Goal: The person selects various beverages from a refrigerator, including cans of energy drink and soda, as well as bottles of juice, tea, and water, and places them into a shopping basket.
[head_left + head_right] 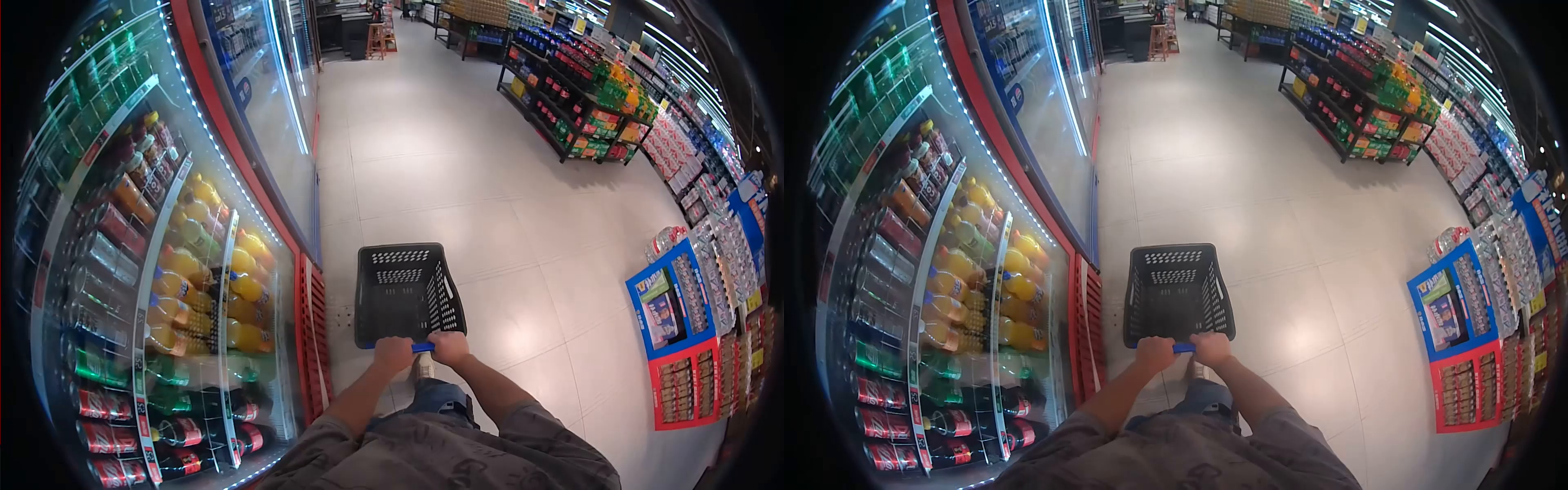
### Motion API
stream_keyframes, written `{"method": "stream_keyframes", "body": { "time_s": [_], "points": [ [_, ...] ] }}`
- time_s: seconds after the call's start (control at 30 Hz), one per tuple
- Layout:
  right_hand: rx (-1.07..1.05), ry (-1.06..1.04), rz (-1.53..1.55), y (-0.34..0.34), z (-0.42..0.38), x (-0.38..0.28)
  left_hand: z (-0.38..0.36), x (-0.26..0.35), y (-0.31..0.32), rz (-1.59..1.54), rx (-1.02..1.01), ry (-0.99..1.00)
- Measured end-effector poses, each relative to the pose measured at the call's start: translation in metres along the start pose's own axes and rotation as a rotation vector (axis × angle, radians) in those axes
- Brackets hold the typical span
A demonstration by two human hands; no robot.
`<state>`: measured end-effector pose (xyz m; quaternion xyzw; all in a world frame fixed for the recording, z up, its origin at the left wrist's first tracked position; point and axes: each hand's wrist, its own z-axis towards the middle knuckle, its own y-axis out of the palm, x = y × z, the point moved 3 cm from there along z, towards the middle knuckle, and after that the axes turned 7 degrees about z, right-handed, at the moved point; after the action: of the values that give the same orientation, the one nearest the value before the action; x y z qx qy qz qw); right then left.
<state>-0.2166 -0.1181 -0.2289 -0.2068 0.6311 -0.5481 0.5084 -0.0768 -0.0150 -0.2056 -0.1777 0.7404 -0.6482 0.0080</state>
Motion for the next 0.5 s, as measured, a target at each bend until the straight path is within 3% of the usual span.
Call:
{"method": "stream_keyframes", "body": {
  "time_s": [0.2,0.33,0.43,0.5],
  "points": [
    [-0.148,-0.047,0.025,-0.021,0.082,0.049,0.081,-0.007,-0.024,0.040,-0.164,-0.135],
    [-0.190,-0.089,0.046,-0.026,0.123,0.071,0.116,-0.011,-0.036,0.040,-0.168,-0.207],
    [-0.389,-0.011,-0.008,-0.043,0.157,0.074,0.139,-0.018,-0.045,0.050,-0.193,-0.224],
    [-0.393,-0.012,0.007,-0.045,0.176,0.078,0.160,-0.028,-0.048,0.074,-0.219,-0.220]
  ]
}}
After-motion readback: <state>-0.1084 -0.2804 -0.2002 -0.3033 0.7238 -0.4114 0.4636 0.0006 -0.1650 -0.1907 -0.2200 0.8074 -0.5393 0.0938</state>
